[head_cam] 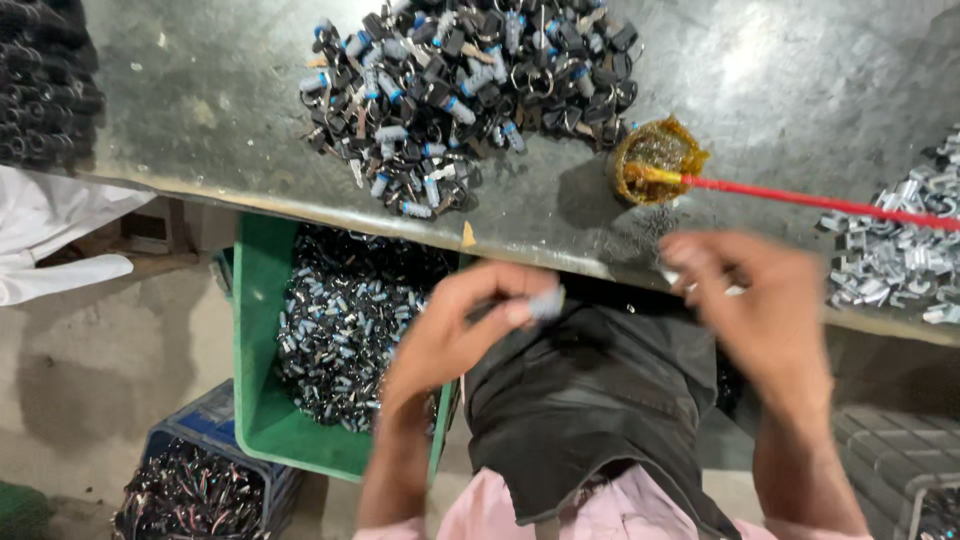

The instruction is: The person repeatedly picks small gray and black key components from a pile on a metal table, applies a yellow substance with a red-handled brush, and inserts a small metal pin into each component. The person places the assembled components into a green bin below the table.

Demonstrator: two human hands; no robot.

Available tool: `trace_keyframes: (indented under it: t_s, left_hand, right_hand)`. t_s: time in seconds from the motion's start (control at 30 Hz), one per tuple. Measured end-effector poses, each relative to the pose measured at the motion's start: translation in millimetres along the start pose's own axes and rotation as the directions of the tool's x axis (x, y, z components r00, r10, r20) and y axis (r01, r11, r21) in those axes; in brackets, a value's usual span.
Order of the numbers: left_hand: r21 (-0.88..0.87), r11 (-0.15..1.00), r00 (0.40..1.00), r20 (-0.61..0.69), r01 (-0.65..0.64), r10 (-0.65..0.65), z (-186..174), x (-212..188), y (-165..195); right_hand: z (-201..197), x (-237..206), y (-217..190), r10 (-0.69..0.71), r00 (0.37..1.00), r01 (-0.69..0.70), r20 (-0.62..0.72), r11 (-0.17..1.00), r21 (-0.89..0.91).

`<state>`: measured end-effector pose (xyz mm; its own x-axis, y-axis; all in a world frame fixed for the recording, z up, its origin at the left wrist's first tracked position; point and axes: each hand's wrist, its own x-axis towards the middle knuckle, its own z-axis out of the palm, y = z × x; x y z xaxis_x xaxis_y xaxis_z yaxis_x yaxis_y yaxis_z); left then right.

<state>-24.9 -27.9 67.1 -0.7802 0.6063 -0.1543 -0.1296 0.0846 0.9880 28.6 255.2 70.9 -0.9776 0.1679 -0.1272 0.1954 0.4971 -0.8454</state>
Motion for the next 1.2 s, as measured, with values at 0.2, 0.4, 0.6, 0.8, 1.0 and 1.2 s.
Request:
trace_keyframes:
  t_s: [0.2, 0.4, 0.6, 0.8, 1.0, 1.2]
  left_hand:
    - [0.856, 0.445, 0.934, -0.341, 0.263, 0.104, -42, -25, -1]
    - [0.821, 0.422, 0.800, -0.525, 0.384, 0.292, -10, 65, -40]
    - [0.854, 0.487, 0.862, -0.376, 0.181, 0.339, 1, 52, -58]
    - [0.882, 0.421, 0.876, -0.362, 0.212, 0.318, 3, 45, -45]
    - [0.837, 0.546, 0.837, -0.313, 0.020, 0.448, -1, 43, -22]
    - [-0.180, 0.984, 0.909, -0.410, -0.006, -0.070, 13, 10, -5]
  right_hand:
    - [66, -7, 7, -0.129, 0.987, 0.143, 0.092, 0.976, -0.165]
    - [83, 0, 10, -0.219, 0.974, 0.222, 0.060, 0.865, -0.450]
    - [86, -1, 21, -0.291, 0.949, 0.314, 0.124, 0.811, -0.494]
    - [81, -14, 32, -0.260, 0.965, 0.259, 0.016, 0.950, -0.172]
    - [72, -24, 30, -0.158, 0.987, 0.157, -0.032, 0.987, -0.034]
    - [67, -28, 22, 0.028, 1.000, -0.028, 0.000, 0.996, 0.084]
